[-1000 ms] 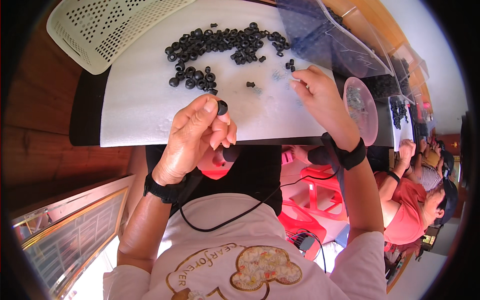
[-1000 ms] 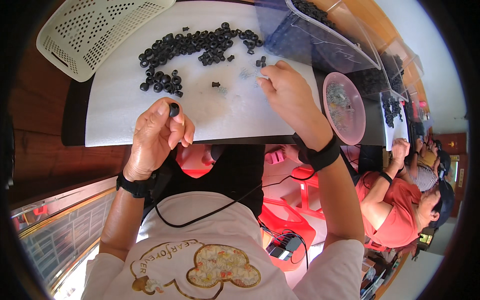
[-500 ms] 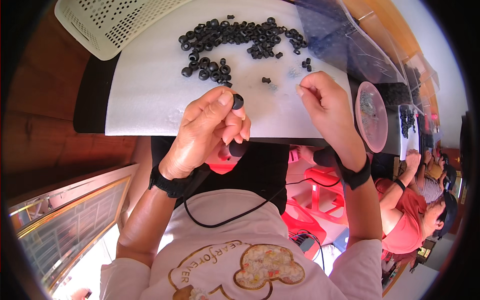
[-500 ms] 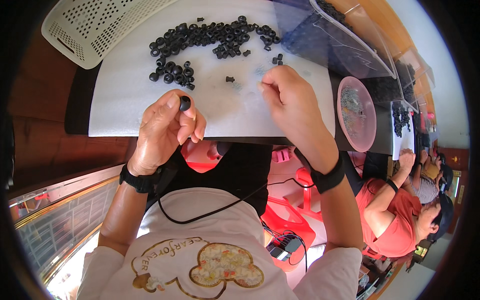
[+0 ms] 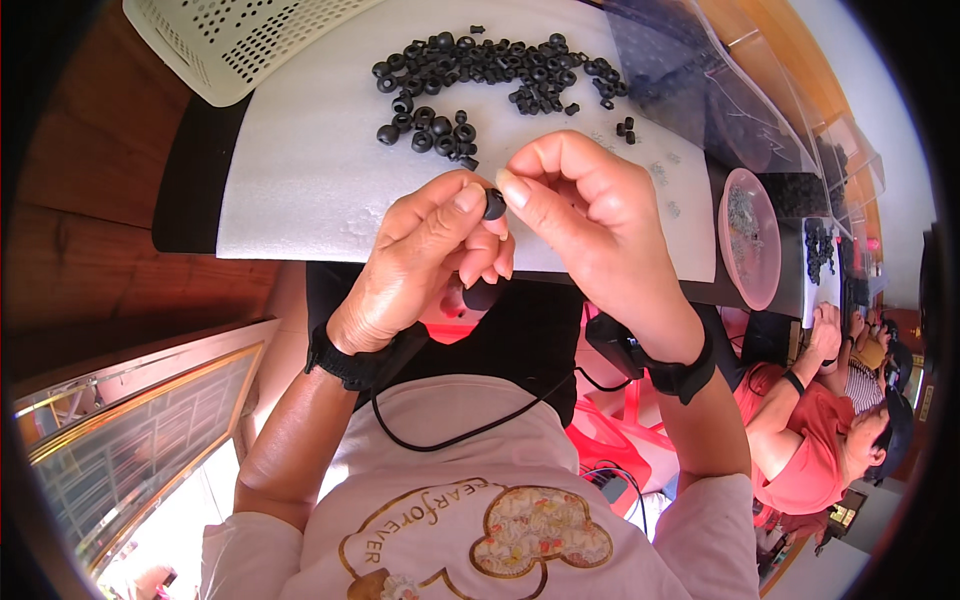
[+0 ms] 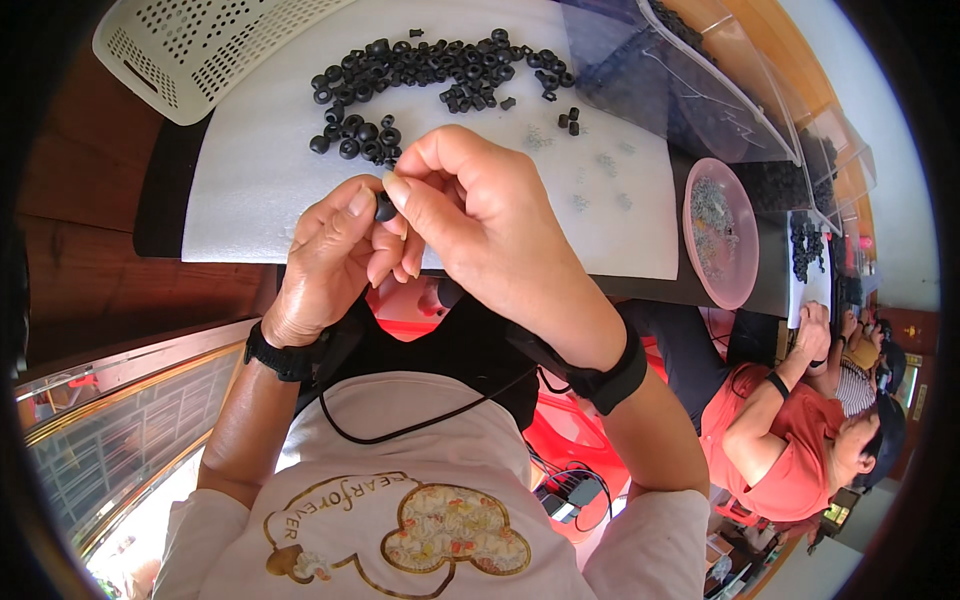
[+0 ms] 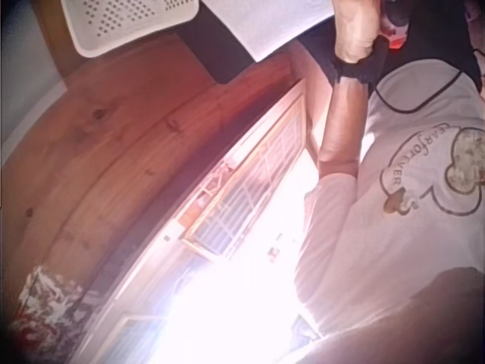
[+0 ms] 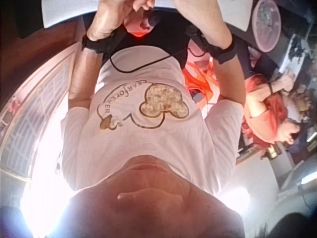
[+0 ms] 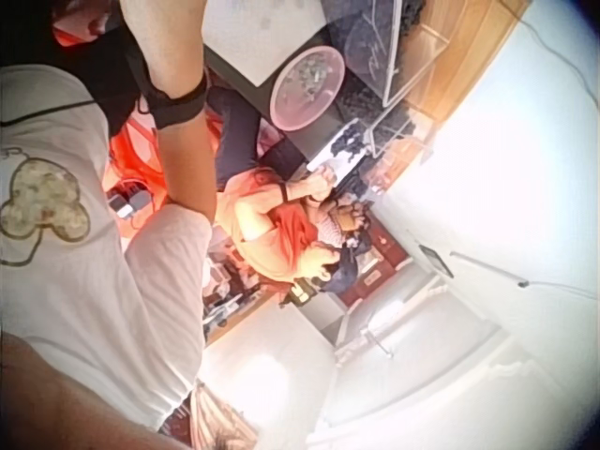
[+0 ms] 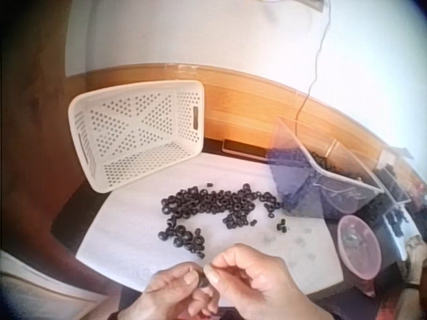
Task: The recorder is assembling small black plastic components by hand at a workstation.
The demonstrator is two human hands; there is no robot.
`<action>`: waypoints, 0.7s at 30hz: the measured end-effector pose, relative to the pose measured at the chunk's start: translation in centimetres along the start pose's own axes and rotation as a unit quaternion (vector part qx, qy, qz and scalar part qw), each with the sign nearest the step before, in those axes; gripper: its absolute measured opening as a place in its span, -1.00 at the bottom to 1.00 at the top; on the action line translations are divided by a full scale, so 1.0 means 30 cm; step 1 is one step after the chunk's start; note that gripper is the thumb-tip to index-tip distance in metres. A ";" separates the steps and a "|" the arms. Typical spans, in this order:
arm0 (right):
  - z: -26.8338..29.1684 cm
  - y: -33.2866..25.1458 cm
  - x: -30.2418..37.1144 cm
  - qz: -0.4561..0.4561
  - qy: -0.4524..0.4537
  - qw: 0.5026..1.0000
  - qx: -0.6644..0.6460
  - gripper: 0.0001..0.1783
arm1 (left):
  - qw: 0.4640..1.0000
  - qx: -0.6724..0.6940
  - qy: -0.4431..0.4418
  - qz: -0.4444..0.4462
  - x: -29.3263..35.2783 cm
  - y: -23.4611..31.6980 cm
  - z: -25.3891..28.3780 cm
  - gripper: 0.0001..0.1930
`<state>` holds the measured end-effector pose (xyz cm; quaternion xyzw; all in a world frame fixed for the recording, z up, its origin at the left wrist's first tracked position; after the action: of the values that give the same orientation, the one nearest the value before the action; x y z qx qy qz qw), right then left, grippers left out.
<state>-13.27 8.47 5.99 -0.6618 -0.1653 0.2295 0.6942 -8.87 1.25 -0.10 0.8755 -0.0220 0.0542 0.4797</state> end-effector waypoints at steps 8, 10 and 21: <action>-0.031 -0.094 0.079 0.219 -0.005 0.958 0.183 -0.80 | 1.000 0.008 0.009 0.001 0.004 0.007 0.001 -0.54; -0.012 -0.106 0.092 0.233 0.024 0.958 0.164 -0.70 | 1.000 0.006 0.011 0.000 0.005 0.004 0.004 -0.54; 0.027 -0.134 0.074 0.213 0.015 0.944 0.251 -0.68 | 1.000 0.023 0.012 0.002 0.008 0.000 0.014 -0.56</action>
<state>-11.42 10.27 9.88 -0.4895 0.0528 0.3967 0.7747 -8.59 0.90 -0.30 0.8857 -0.0171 0.0660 0.4592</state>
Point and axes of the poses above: each hand's wrist, its own x-axis away from the middle knuckle, its own z-axis out of the back of the hand, y = z × x, the point moved 10 cm from there along -x, towards the middle knuckle, and after that the axes turned 9 degrees about y, right-handed, at the moved point
